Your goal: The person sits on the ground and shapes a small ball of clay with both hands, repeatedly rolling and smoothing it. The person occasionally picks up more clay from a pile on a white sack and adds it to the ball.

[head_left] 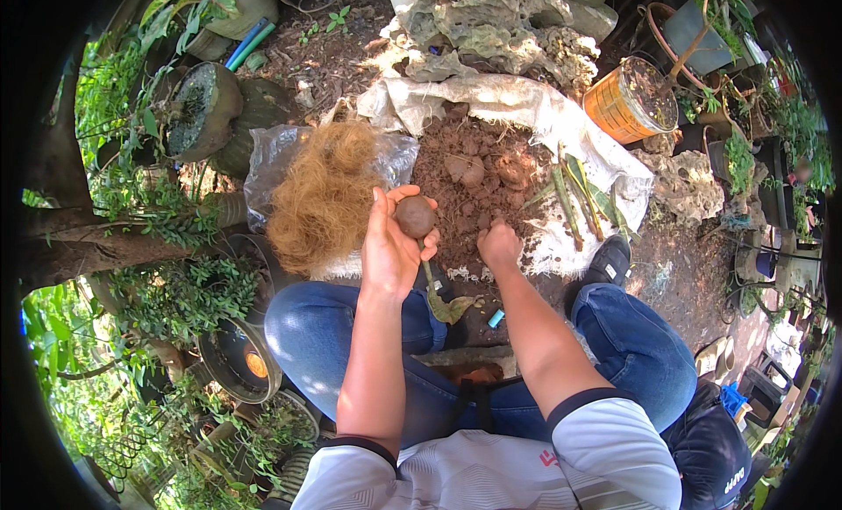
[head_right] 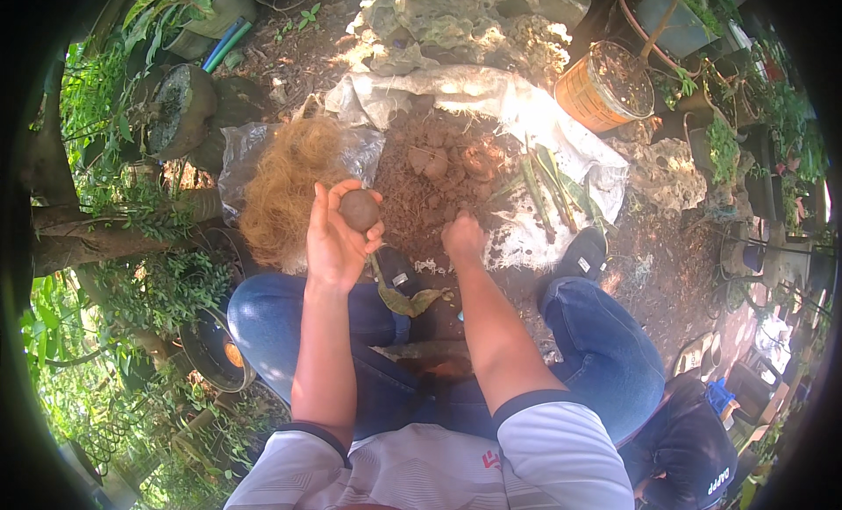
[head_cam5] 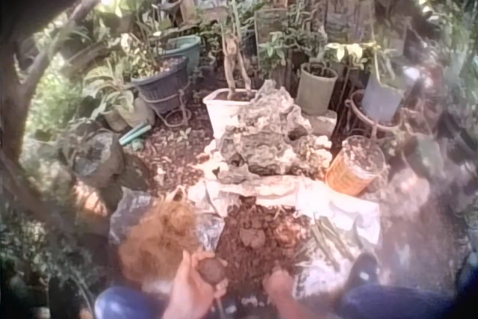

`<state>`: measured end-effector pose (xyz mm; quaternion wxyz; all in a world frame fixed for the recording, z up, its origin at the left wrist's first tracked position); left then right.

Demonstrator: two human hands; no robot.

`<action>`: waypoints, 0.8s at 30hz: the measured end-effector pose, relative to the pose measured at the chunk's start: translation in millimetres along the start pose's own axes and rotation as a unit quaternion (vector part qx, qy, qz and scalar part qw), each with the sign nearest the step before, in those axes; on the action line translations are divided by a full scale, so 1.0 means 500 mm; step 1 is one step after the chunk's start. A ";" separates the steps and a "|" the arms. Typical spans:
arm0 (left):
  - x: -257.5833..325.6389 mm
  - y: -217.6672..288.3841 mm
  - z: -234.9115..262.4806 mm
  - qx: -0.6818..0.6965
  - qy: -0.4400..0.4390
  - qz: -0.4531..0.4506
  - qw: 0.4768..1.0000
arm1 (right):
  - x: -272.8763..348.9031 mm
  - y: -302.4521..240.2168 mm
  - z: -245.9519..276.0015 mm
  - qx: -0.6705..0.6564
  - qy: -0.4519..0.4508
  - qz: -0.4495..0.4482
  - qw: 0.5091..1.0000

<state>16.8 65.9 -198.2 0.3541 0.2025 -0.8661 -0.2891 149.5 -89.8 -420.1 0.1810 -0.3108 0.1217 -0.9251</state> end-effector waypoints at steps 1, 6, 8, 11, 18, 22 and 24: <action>0.000 -0.001 0.000 0.001 0.001 0.002 1.000 | 0.003 0.002 -0.006 0.017 -0.014 -0.008 1.000; 0.002 0.000 -0.004 -0.007 0.002 0.000 1.000 | 0.012 -0.011 -0.030 0.141 -0.021 0.023 0.990; 0.003 0.000 -0.007 -0.016 0.001 0.002 1.000 | 0.017 -0.016 -0.055 0.256 -0.052 0.038 0.965; 0.004 -0.003 -0.014 -0.023 -0.007 0.010 1.000 | 0.028 -0.025 -0.078 0.325 -0.078 0.046 0.941; 0.007 0.002 -0.017 -0.024 -0.006 0.010 1.000 | 0.042 -0.040 -0.061 0.338 -0.120 0.037 0.933; 0.008 0.007 -0.030 -0.028 -0.014 0.002 1.000 | 0.038 -0.038 -0.029 0.317 -0.137 0.023 0.938; 0.010 0.009 -0.037 -0.013 -0.019 0.004 1.000 | 0.035 -0.045 -0.009 0.302 -0.134 0.020 0.944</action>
Point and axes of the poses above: each hand's wrist, its own x-axis away from the middle knuckle, its own z-axis out of the back of the hand, y = z × x, the point moved 10 cm from there along -x, towards the middle knuckle, and after that the axes turned 2 degrees about z, right-handed, at the moved point
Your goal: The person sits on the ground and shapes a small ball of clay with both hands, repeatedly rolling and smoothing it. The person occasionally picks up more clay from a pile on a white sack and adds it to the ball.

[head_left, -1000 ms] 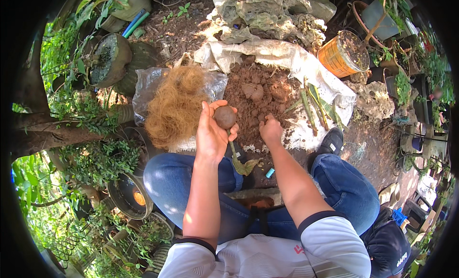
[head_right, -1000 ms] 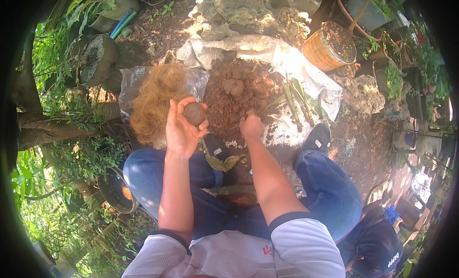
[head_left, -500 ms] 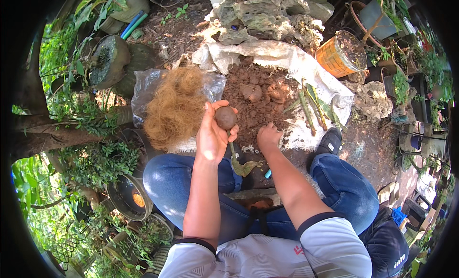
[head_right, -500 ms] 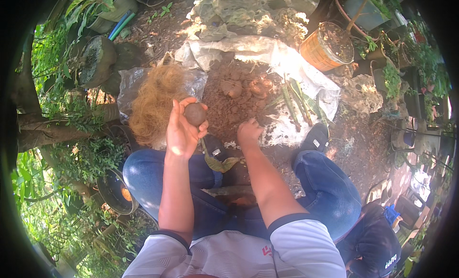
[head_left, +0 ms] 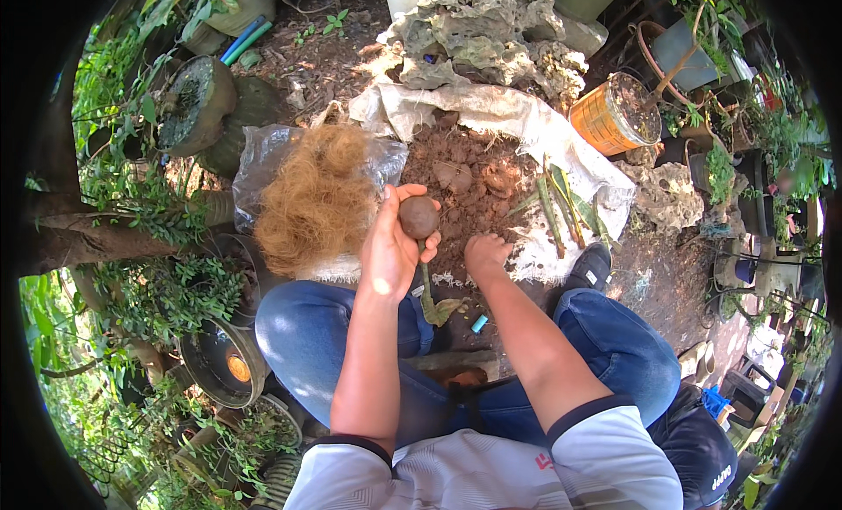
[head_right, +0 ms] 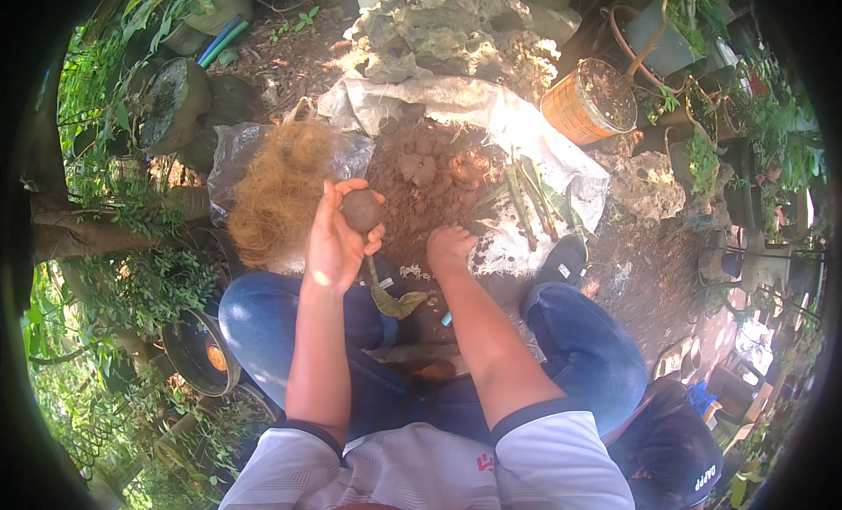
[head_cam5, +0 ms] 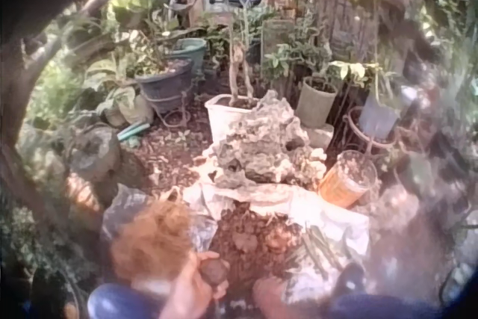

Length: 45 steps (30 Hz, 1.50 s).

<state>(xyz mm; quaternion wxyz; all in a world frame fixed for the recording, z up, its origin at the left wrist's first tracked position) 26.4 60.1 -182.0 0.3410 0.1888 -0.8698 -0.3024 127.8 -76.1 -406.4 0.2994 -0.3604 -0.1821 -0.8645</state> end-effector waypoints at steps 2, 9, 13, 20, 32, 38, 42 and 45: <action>0.002 0.004 -0.004 0.010 -0.001 -0.001 1.000 | 0.006 0.007 0.024 -0.011 0.005 -0.005 1.000; 0.005 0.021 -0.024 0.019 -0.011 -0.022 1.000 | 0.010 0.014 0.121 -0.030 0.059 0.044 0.997; 0.032 0.040 -0.078 0.008 -0.030 -0.041 0.999 | -0.025 0.004 0.166 -0.154 0.003 0.106 0.982; 0.105 0.124 -0.183 0.075 -0.120 -0.117 0.983 | 0.065 -0.004 0.333 -0.332 0.051 0.179 0.925; 0.126 0.194 -0.152 0.126 -0.068 -0.197 0.970 | 0.141 -0.064 0.589 -0.128 0.188 0.264 0.937; 0.122 0.192 -0.160 0.130 -0.051 -0.220 0.966 | 0.230 -0.030 0.657 -0.195 0.260 0.339 0.883; 0.126 0.191 -0.177 0.109 -0.034 -0.236 0.965 | 0.257 0.019 0.689 -0.427 0.168 0.317 0.830; 0.119 0.175 -0.194 0.087 -0.030 -0.224 0.970 | 0.307 0.049 0.710 -0.591 0.172 0.340 0.711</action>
Point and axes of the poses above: each hand's wrist, its own x-axis away from the middle knuckle, its own z-axis out of the back of the hand, y = z × x, the point moved 10 cm from there along -x, towards the middle knuckle, and after that the axes turned 2 degrees about z, right-handed, at the moved point
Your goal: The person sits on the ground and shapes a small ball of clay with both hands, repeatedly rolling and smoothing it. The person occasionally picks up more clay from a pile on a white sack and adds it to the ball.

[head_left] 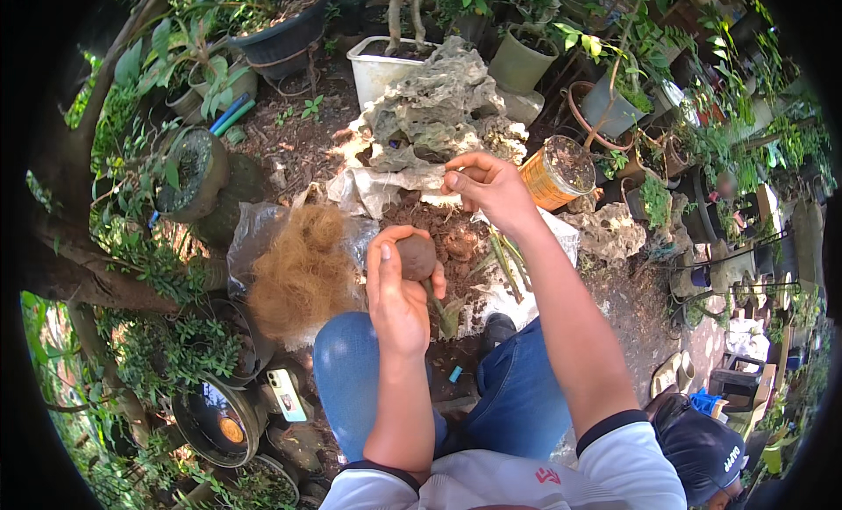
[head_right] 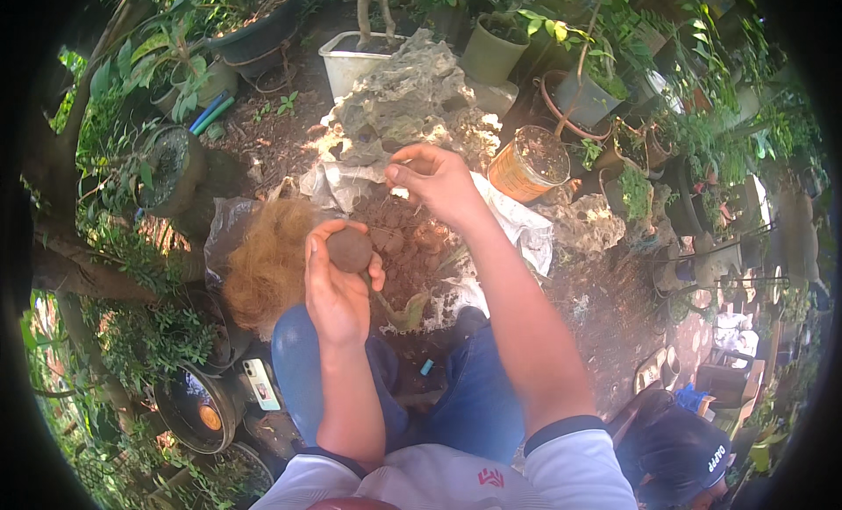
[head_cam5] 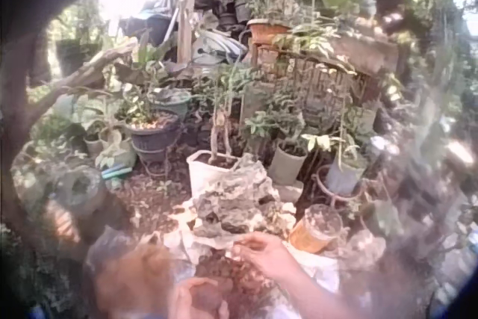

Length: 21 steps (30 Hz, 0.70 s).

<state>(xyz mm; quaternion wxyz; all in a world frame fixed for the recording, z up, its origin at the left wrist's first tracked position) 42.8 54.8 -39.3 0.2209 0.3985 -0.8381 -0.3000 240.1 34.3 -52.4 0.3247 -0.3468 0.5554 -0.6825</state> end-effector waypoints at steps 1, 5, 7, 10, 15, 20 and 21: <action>-0.002 -0.007 -0.004 -0.033 -0.008 0.008 0.999 | 0.011 -0.003 0.004 -0.069 0.016 -0.009 0.997; 0.010 -0.012 -0.005 -0.087 -0.012 -0.016 0.996 | 0.040 -0.024 -0.013 -0.181 0.007 0.000 0.983; 0.016 -0.011 0.002 -0.076 0.010 -0.034 0.997 | 0.048 -0.047 -0.021 -0.201 -0.035 0.027 0.979; 0.019 -0.012 -0.004 -0.045 0.009 -0.033 0.998 | 0.069 -0.048 -0.015 -0.171 -0.071 -0.010 0.983; 0.023 -0.023 -0.062 -0.041 -0.033 0.013 0.999 | 0.098 -0.100 0.019 -0.205 -0.084 0.054 0.974; 0.015 0.047 -0.155 -0.157 -0.089 -0.018 0.983 | 0.110 -0.137 0.043 -0.261 -0.090 0.095 0.956; 0.010 0.062 -0.172 -0.174 -0.099 -0.023 0.980 | 0.113 -0.140 0.044 -0.262 -0.091 0.098 0.956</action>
Point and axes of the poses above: each hand's wrist, its own x-axis away from the middle knuckle, its own z-axis out of the back of the hand, y = z × x, the point moved 10 cm from there along -x, towards the middle knuckle, and after that the axes turned 2 degrees about z, right-handed, at the moved point
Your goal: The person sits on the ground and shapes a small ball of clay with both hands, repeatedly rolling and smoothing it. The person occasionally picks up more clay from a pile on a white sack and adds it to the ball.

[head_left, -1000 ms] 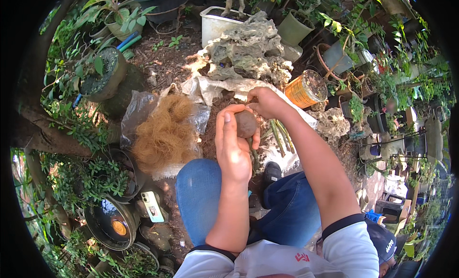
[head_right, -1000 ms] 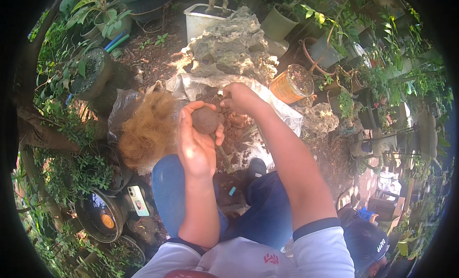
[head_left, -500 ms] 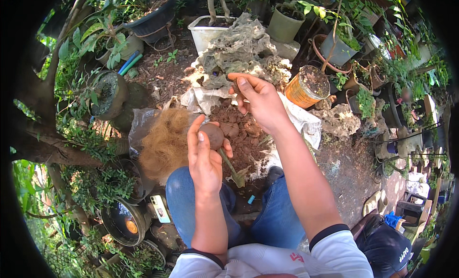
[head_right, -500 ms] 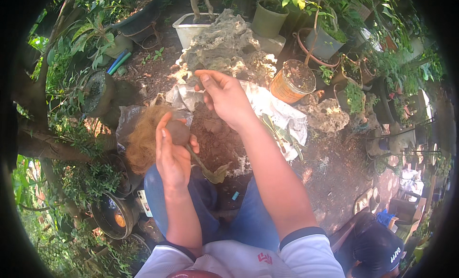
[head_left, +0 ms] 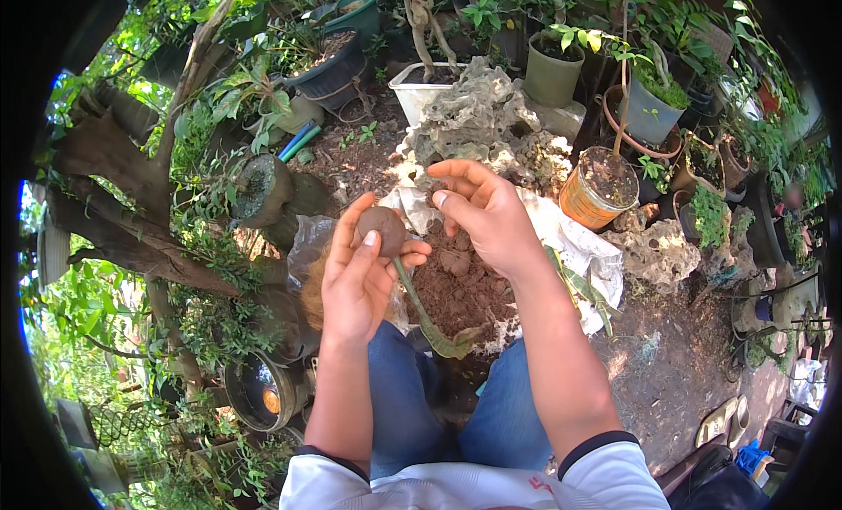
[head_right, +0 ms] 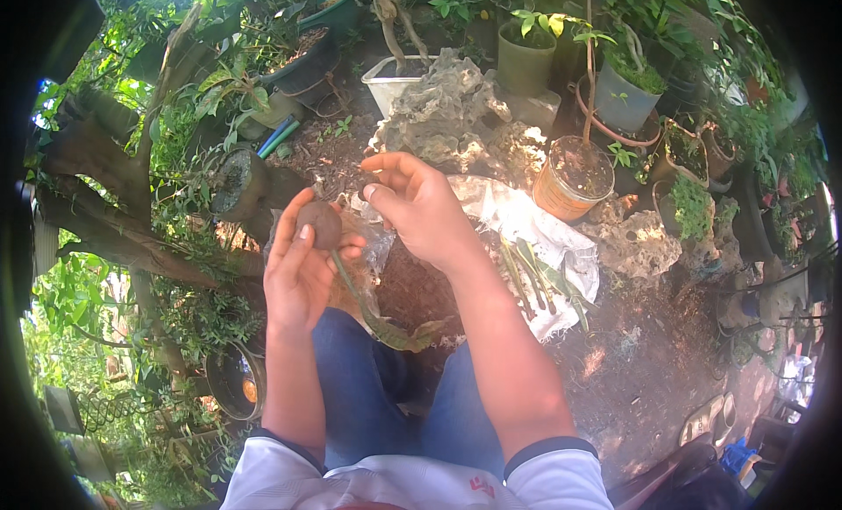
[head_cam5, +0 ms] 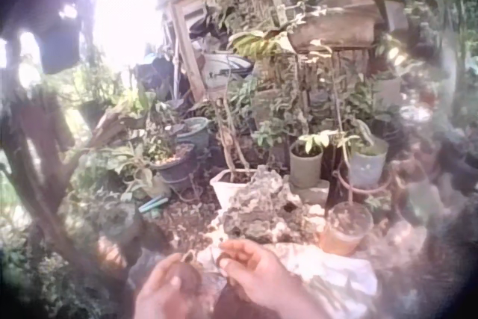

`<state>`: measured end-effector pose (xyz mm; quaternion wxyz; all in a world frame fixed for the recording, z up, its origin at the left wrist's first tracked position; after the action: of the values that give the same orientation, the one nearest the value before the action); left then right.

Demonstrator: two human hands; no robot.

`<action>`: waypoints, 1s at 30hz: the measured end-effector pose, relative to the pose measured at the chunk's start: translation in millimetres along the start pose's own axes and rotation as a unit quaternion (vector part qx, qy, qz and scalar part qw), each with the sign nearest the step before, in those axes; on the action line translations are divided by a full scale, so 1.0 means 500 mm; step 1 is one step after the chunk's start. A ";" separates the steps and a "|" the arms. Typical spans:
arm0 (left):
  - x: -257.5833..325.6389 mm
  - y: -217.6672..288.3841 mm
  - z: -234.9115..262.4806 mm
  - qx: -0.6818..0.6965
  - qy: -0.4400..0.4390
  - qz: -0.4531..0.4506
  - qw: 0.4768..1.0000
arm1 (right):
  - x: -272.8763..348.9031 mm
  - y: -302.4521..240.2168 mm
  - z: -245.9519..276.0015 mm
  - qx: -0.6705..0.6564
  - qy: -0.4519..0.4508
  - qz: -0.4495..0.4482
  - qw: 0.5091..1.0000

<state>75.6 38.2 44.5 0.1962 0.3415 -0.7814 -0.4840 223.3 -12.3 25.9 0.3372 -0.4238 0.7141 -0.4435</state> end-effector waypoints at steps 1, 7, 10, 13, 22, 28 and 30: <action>-0.007 0.017 -0.009 -0.017 -0.008 -0.004 1.000 | 0.003 -0.003 0.002 0.012 0.006 0.002 1.000; -0.042 0.047 -0.037 -0.044 -0.024 -0.013 0.999 | 0.016 -0.031 0.007 0.034 0.022 0.061 0.997; -0.057 0.019 -0.036 -0.033 -0.035 0.017 0.999 | 0.019 -0.024 0.020 0.036 0.037 0.047 0.998; -0.083 -0.010 -0.021 0.016 -0.042 0.036 0.998 | 0.012 -0.022 0.037 0.077 0.063 0.045 0.994; -0.124 -0.104 0.053 0.013 -0.020 0.086 0.996 | 0.046 -0.011 0.081 0.225 0.123 0.015 0.966; -0.174 -0.123 0.115 0.048 -0.026 0.108 0.993 | 0.024 0.001 0.087 0.265 0.109 0.020 0.958; -0.198 -0.141 0.141 0.017 0.003 0.121 0.992 | 0.011 0.014 0.085 0.268 0.081 -0.007 0.960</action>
<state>123.4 132.6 -47.8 0.2500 0.2489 -0.8245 -0.4425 255.4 -30.2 2.6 0.3763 -0.2851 0.5913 -0.6539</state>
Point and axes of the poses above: each hand's wrist, its own x-axis away from the middle knuckle, its own z-axis out of the back of the hand, y = z × x, the point moved 10 cm from there along -x, towards the middle knuckle, and after that the axes turned 2 degrees about z, right-handed, at the moved point
